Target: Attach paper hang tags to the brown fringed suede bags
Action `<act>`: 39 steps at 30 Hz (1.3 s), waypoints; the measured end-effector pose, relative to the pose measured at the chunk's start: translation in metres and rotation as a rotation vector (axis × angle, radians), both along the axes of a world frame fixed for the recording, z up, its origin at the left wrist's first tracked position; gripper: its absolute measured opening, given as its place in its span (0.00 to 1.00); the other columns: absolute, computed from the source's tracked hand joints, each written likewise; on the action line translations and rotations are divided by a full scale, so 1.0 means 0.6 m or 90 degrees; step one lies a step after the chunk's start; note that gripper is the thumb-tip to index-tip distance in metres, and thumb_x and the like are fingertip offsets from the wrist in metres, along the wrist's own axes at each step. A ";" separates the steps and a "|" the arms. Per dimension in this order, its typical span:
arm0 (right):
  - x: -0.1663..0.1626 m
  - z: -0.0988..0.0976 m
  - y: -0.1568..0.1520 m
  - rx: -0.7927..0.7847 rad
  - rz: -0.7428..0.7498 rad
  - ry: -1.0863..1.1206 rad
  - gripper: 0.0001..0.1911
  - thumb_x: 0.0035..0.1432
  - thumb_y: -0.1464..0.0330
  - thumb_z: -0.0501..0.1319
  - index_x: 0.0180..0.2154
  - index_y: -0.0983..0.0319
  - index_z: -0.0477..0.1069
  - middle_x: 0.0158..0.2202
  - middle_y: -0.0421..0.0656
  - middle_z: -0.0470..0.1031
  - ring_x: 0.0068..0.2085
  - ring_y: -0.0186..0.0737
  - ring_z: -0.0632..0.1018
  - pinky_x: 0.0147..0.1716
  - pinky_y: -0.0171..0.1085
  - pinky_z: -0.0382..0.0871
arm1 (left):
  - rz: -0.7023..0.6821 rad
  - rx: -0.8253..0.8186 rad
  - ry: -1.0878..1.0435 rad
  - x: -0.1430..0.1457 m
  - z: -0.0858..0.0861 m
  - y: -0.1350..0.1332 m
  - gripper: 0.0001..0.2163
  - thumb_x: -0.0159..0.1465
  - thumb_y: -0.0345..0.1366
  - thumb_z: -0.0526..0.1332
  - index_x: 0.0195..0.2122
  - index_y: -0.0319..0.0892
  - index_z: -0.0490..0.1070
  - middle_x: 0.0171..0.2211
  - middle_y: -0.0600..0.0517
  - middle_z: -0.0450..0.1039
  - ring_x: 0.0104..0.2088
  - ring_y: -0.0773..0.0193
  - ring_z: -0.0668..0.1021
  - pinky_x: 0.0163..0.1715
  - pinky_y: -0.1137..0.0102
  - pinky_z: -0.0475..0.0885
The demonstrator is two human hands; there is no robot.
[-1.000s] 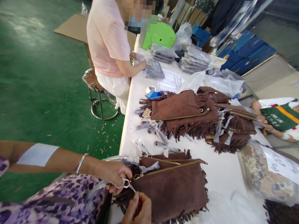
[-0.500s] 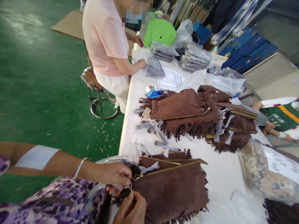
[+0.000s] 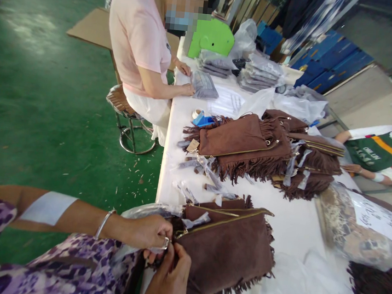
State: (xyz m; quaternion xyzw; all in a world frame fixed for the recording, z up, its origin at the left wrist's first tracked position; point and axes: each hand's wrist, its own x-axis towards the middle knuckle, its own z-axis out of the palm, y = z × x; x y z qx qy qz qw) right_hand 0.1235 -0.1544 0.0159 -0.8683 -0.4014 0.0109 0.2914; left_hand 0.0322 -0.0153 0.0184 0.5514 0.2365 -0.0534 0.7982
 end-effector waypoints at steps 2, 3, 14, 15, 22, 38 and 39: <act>-0.014 0.006 0.003 -0.031 -0.068 0.008 0.21 0.64 0.49 0.50 0.41 0.57 0.71 0.38 0.41 0.78 0.35 0.38 0.78 0.29 0.33 0.64 | 0.007 -0.010 -0.008 -0.002 0.003 0.001 0.06 0.59 0.37 0.57 0.33 0.41 0.66 0.22 0.53 0.72 0.18 0.65 0.74 0.17 0.75 0.65; -0.021 0.010 0.004 -0.037 -0.085 0.010 0.22 0.65 0.49 0.50 0.41 0.57 0.71 0.38 0.41 0.78 0.35 0.38 0.78 0.30 0.33 0.64 | 0.007 -0.016 -0.010 -0.003 0.005 0.001 0.07 0.59 0.38 0.57 0.33 0.41 0.66 0.22 0.52 0.72 0.18 0.65 0.74 0.17 0.75 0.65; -0.058 0.002 0.004 0.068 -0.002 -0.135 0.10 0.68 0.67 0.52 0.45 0.62 0.70 0.42 0.48 0.75 0.44 0.41 0.76 0.40 0.36 0.67 | 0.030 -0.078 -0.010 0.004 -0.003 -0.006 0.07 0.57 0.39 0.57 0.32 0.40 0.66 0.18 0.54 0.70 0.15 0.67 0.71 0.16 0.76 0.63; -0.061 -0.001 0.002 0.067 0.008 -0.147 0.11 0.68 0.68 0.52 0.47 0.63 0.70 0.43 0.49 0.75 0.46 0.42 0.76 0.42 0.36 0.67 | 0.035 -0.068 -0.003 0.004 -0.002 -0.008 0.08 0.58 0.39 0.57 0.32 0.40 0.66 0.18 0.54 0.69 0.15 0.67 0.70 0.15 0.76 0.62; -0.051 -0.013 -0.019 0.089 0.051 -0.114 0.13 0.67 0.67 0.52 0.47 0.62 0.73 0.46 0.50 0.73 0.48 0.41 0.75 0.44 0.36 0.66 | 0.068 -0.054 0.008 -0.002 0.006 -0.022 0.08 0.59 0.39 0.55 0.32 0.39 0.65 0.20 0.52 0.71 0.14 0.69 0.70 0.14 0.77 0.61; -0.013 0.047 0.011 -0.026 -0.131 0.264 0.20 0.59 0.50 0.55 0.40 0.59 0.67 0.34 0.42 0.78 0.32 0.40 0.78 0.32 0.34 0.66 | 0.039 0.099 0.026 -0.013 0.005 -0.029 0.09 0.65 0.38 0.51 0.39 0.40 0.66 0.20 0.54 0.68 0.17 0.65 0.73 0.15 0.76 0.64; -0.012 0.048 0.011 -0.044 -0.133 0.253 0.19 0.59 0.50 0.55 0.39 0.59 0.67 0.32 0.41 0.78 0.31 0.39 0.78 0.31 0.34 0.65 | 0.034 0.099 0.025 -0.013 0.006 -0.028 0.09 0.65 0.38 0.51 0.39 0.40 0.66 0.20 0.54 0.68 0.17 0.66 0.73 0.15 0.76 0.64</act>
